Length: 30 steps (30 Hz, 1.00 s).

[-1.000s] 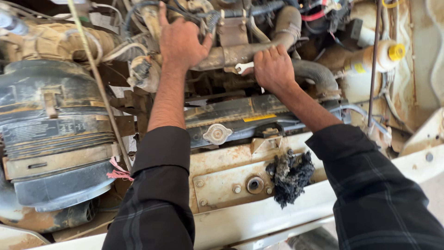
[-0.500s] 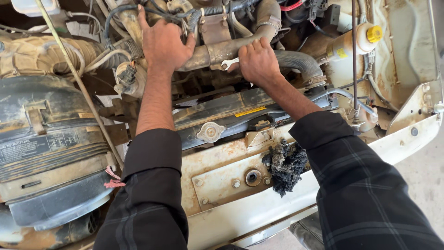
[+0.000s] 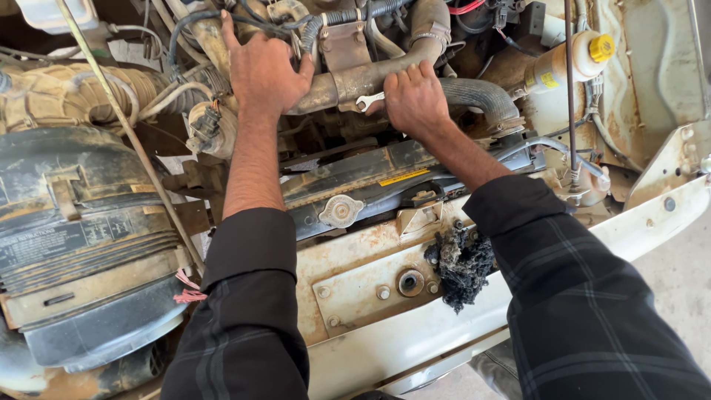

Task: The person uses a wrench to loosen and tighten bolts on a vehicle engine manifold. They reposition hoses and wires to access the bolts, then remove the manifold assembly from the engine bay.

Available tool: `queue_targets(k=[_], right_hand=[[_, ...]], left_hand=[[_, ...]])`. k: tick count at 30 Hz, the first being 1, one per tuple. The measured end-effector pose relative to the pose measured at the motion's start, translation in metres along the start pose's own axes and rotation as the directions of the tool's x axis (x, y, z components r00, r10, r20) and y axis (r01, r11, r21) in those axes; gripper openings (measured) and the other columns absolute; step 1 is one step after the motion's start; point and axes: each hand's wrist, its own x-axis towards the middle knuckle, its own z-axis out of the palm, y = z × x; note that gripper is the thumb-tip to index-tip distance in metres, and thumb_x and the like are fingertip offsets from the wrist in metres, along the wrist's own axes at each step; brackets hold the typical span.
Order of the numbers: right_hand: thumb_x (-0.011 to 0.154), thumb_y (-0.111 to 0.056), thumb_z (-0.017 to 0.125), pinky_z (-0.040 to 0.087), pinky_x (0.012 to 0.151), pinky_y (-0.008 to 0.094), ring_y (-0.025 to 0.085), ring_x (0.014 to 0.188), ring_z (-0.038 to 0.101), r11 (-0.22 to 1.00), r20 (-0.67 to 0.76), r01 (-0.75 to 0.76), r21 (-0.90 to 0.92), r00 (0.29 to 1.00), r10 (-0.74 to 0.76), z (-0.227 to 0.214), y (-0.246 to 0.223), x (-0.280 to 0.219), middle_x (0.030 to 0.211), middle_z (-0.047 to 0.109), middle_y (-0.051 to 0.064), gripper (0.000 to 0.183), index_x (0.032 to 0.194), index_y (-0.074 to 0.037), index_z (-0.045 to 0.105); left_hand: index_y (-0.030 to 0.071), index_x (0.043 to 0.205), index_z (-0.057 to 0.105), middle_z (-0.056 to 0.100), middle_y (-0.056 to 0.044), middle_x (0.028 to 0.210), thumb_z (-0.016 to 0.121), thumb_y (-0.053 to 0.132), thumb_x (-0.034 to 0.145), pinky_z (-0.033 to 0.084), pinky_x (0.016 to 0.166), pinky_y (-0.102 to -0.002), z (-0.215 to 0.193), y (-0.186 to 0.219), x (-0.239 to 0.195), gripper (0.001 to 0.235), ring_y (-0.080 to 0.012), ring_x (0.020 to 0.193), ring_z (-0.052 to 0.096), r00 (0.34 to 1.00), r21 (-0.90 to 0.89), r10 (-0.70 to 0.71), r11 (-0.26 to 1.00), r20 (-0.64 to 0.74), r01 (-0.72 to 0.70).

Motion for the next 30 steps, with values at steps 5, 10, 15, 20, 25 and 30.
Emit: queue_targets(k=[5, 10, 15, 20, 25, 30], right_hand=[[0.103, -0.059, 0.062, 0.046, 0.09, 0.045, 0.028, 0.078, 0.061, 1.0, -0.049, -0.029, 0.0, 0.998, 0.029, 0.005, -0.004, -0.004, 0.077, 0.062, 0.011, 0.056, 0.083, -0.006, 0.06], [0.101, -0.035, 0.066, 0.044, 0.094, 0.041, 0.027, 0.087, 0.062, 0.998, 0.025, 0.02, -0.058, 1.0, -0.019, -0.003, 0.005, 0.0, 0.086, 0.064, 0.009, 0.028, 0.09, -0.009, 0.061], [0.092, -0.065, 0.069, 0.047, 0.085, 0.041, 0.024, 0.079, 0.065, 0.994, -0.022, 0.001, 0.11, 1.0, 0.001, -0.03, 0.002, 0.006, 0.079, 0.066, 0.007, 0.058, 0.083, -0.007, 0.066], [0.091, -0.073, 0.071, 0.047, 0.068, 0.036, 0.019, 0.061, 0.061, 0.99, -0.054, 0.045, 0.134, 0.998, -0.038, -0.046, 0.007, 0.015, 0.063, 0.062, 0.003, 0.068, 0.068, -0.009, 0.067], [0.102, -0.064, 0.071, 0.047, 0.065, 0.033, 0.016, 0.058, 0.059, 0.996, -0.141, 0.056, 0.073, 0.989, -0.045, -0.029, 0.011, 0.015, 0.058, 0.058, -0.001, 0.065, 0.062, -0.014, 0.063], [0.107, -0.045, 0.067, 0.046, 0.053, 0.034, 0.017, 0.049, 0.058, 0.985, -0.189, 0.135, 0.108, 0.976, -0.113, -0.005, 0.026, 0.021, 0.055, 0.058, 0.002, 0.053, 0.062, -0.017, 0.062]], left_hand=[[0.015, 0.075, 0.075, 0.064, -0.006, 0.069, 0.069, 0.05, 0.098, 0.005, 0.122, -0.06, -0.004, 0.001, 0.0, 0.043, -0.0236, 0.074, 0.065, 1.0, -0.025, -0.005, 1.0, 0.0, 0.005], [0.014, 0.075, 0.076, 0.066, -0.007, 0.07, 0.07, 0.049, 0.096, 0.004, 0.122, -0.061, -0.011, 0.005, 0.003, 0.04, -0.0253, 0.079, 0.066, 0.998, 0.036, 0.046, 0.998, -0.038, -0.044], [0.015, 0.077, 0.077, 0.066, -0.009, 0.072, 0.071, 0.052, 0.096, 0.005, 0.123, -0.06, -0.006, 0.002, 0.002, 0.042, -0.0264, 0.076, 0.067, 1.0, -0.028, -0.014, 1.0, -0.015, 0.013], [0.014, 0.074, 0.076, 0.067, -0.008, 0.071, 0.07, 0.05, 0.096, 0.004, 0.123, -0.059, -0.001, 0.0, 0.003, 0.042, -0.0251, 0.075, 0.067, 0.999, -0.045, -0.031, 0.998, 0.023, 0.032], [0.013, 0.076, 0.076, 0.066, -0.007, 0.07, 0.07, 0.049, 0.095, 0.005, 0.121, -0.059, -0.003, 0.0, 0.004, 0.041, -0.0247, 0.074, 0.067, 1.0, -0.046, -0.012, 0.999, 0.017, 0.013], [0.013, 0.076, 0.077, 0.067, -0.01, 0.071, 0.071, 0.047, 0.094, 0.004, 0.122, -0.06, -0.011, 0.004, 0.0, 0.039, -0.0256, 0.076, 0.067, 0.999, -0.065, -0.029, 0.997, 0.013, 0.03]])
